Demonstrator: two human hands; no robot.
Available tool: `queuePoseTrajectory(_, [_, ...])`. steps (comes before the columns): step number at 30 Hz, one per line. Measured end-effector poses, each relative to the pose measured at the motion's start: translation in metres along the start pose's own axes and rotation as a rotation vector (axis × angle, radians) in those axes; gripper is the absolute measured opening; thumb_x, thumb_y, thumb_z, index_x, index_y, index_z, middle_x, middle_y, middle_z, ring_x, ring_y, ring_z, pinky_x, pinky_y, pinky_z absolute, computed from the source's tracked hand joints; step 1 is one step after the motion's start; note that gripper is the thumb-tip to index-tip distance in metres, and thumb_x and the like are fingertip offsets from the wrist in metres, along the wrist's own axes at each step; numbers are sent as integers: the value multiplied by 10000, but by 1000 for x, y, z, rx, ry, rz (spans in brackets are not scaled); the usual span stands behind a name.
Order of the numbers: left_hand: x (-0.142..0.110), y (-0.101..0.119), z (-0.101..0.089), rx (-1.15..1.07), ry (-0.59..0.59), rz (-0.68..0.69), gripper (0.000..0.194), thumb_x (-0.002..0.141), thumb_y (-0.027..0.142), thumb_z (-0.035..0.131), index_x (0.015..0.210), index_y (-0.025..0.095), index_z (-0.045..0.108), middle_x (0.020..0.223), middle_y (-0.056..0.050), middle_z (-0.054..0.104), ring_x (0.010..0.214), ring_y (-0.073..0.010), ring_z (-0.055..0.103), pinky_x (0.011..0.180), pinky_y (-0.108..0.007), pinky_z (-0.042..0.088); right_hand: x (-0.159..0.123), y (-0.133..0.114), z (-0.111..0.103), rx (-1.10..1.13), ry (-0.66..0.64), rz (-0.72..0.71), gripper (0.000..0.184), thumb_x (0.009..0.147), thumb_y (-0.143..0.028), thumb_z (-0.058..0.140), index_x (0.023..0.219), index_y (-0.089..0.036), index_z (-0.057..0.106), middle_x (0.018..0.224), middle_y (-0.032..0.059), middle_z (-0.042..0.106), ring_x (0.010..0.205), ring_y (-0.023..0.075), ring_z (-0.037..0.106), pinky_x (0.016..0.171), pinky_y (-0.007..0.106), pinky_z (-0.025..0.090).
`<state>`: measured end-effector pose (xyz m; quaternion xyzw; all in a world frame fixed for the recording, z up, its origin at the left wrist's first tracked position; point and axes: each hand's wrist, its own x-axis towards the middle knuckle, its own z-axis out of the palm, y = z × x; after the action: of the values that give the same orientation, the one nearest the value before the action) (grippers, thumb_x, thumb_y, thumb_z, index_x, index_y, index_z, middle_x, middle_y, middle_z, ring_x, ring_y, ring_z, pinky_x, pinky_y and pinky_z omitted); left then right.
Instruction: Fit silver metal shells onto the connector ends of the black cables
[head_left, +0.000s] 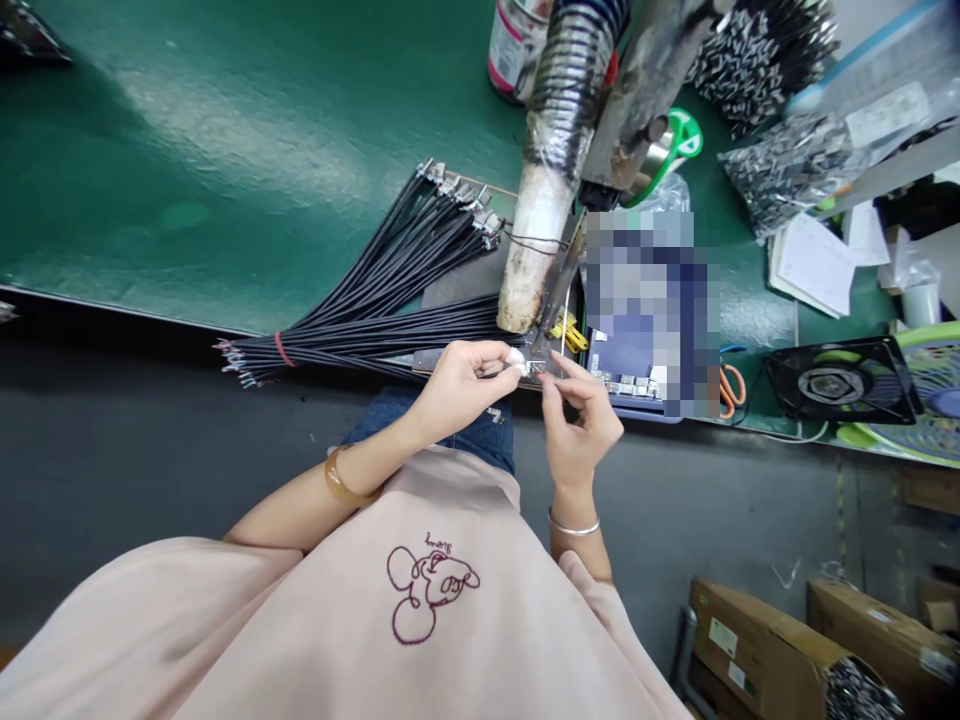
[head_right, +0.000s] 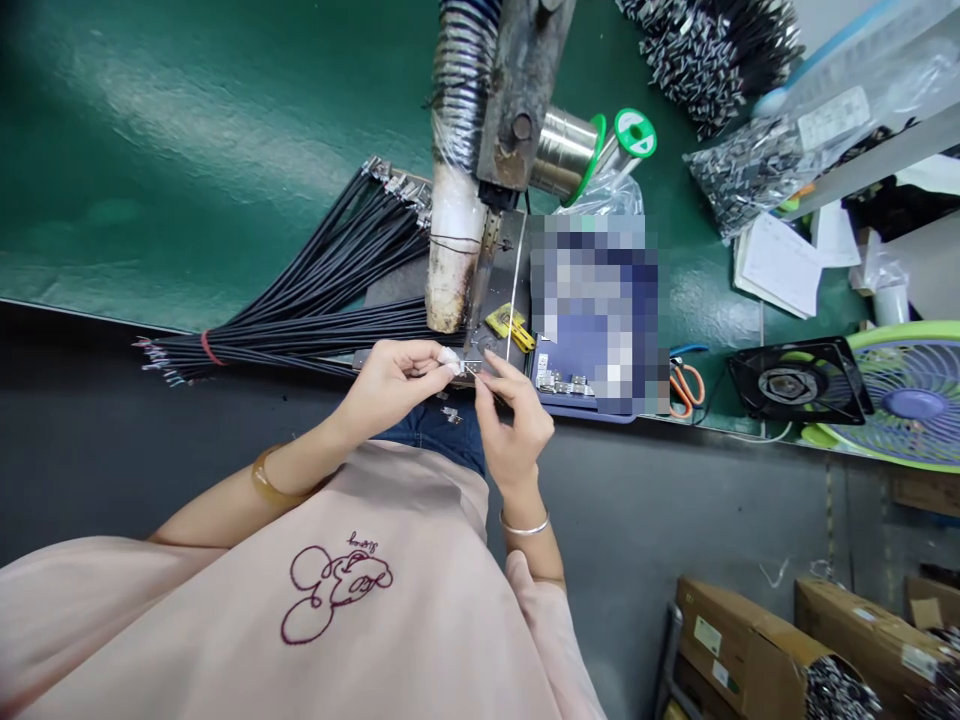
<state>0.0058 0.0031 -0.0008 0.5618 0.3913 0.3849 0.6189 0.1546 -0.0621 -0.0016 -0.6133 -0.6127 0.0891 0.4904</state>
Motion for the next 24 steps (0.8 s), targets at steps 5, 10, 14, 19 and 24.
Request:
queuePoseTrajectory(5, [4, 0, 3, -28, 58, -3, 161, 791, 261, 667, 674, 153, 644, 544, 23, 499, 498, -82, 414, 477, -213, 306, 2, 4, 9, 11, -32, -9, 40, 884, -180, 620, 879, -212, 596, 1108, 73, 760, 921, 170, 758, 752, 301, 637])
queuePoseTrajectory(10, [5, 3, 1, -47, 68, -18, 170, 803, 257, 650, 675, 146, 630, 515, 48, 420, 475, -63, 352, 478, -211, 290, 9, -1, 9, 0, -24, -58, 77, 864, -139, 636, 867, -215, 622, 1100, 55, 764, 947, 169, 755, 799, 315, 641])
queuePoseTrajectory(14, [6, 5, 0, -63, 52, -42, 170, 797, 261, 660, 673, 149, 627, 520, 45, 438, 476, -66, 377, 478, -210, 305, 10, -4, 7, -18, -23, -84, 72, 860, -147, 634, 854, -218, 623, 1130, 58, 758, 896, 169, 763, 800, 336, 649])
queuePoseTrajectory(19, [5, 5, 1, -66, 31, -72, 160, 782, 257, 682, 670, 154, 635, 564, 14, 533, 524, -96, 484, 475, -208, 346, 6, 0, 4, 8, -74, -79, 95, 859, -142, 608, 819, -219, 568, 1171, 70, 742, 905, 172, 764, 819, 342, 650])
queuePoseTrajectory(24, [6, 4, 3, -66, 57, -46, 155, 783, 228, 680, 661, 148, 630, 535, 32, 497, 492, -74, 444, 480, -199, 341, 9, 1, 0, 15, -92, -88, 116, 846, -116, 611, 826, -216, 557, 1167, 73, 740, 902, 169, 765, 823, 325, 648])
